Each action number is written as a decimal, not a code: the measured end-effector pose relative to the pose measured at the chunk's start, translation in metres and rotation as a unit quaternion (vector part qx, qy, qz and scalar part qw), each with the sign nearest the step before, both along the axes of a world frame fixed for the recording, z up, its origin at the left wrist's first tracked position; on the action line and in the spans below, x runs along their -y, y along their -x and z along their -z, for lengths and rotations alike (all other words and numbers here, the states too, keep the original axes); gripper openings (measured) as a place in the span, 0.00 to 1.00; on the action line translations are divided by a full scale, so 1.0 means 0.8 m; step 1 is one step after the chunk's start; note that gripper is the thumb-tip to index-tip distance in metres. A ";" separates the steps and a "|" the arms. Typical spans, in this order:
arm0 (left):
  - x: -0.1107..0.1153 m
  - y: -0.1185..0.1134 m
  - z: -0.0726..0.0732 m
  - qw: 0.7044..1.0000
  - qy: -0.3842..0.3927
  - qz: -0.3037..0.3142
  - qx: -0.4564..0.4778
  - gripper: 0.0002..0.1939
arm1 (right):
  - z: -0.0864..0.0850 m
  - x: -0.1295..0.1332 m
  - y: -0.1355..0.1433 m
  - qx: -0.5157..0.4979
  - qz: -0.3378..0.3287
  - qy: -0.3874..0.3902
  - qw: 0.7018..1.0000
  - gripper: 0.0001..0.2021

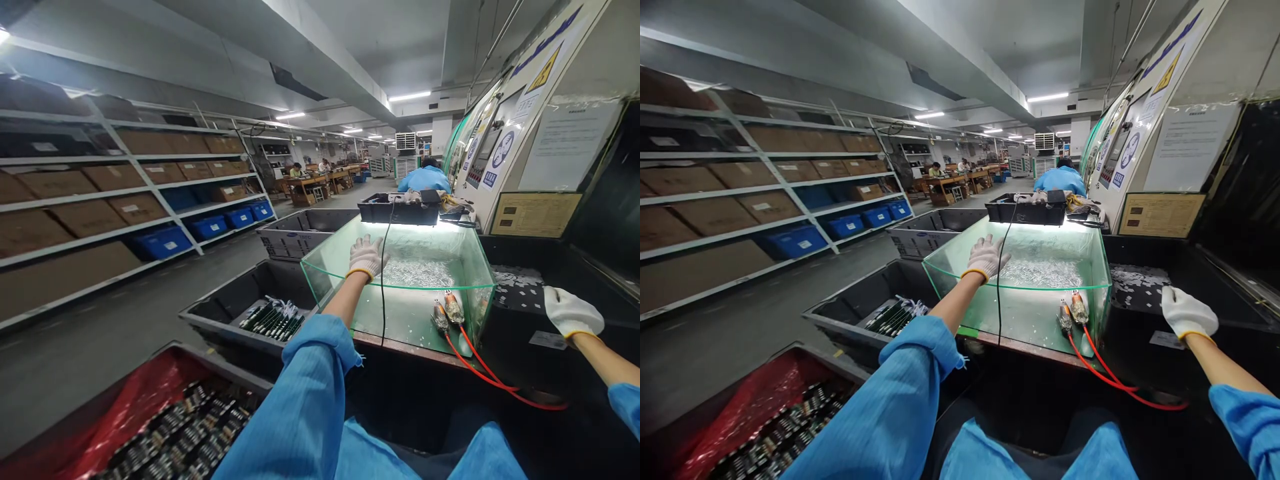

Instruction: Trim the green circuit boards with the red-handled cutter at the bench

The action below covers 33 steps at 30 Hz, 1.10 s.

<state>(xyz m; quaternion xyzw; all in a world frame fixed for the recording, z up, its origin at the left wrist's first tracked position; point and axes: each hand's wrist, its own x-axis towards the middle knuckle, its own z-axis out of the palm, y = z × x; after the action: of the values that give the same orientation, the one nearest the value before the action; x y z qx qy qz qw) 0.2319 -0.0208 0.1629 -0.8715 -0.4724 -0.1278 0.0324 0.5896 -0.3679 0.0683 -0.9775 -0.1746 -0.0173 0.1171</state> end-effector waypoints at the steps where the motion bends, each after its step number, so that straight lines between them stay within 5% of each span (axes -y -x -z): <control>1: -0.001 0.000 0.000 1.000 0.015 0.005 0.000 0.39 | 0.000 0.000 0.000 -0.002 0.002 0.001 1.000 0.34; 33: 0.000 -0.001 -0.004 0.998 0.045 0.022 -0.024 0.35 | -0.005 -0.008 -0.015 -0.025 -0.035 0.038 0.998 0.30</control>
<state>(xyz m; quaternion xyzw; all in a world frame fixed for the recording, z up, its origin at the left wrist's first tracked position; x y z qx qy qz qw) 0.2325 -0.0210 0.1662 -0.8852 -0.4572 -0.0860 0.0021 0.6014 -0.3618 0.0723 -0.9747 -0.2061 0.0177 0.0851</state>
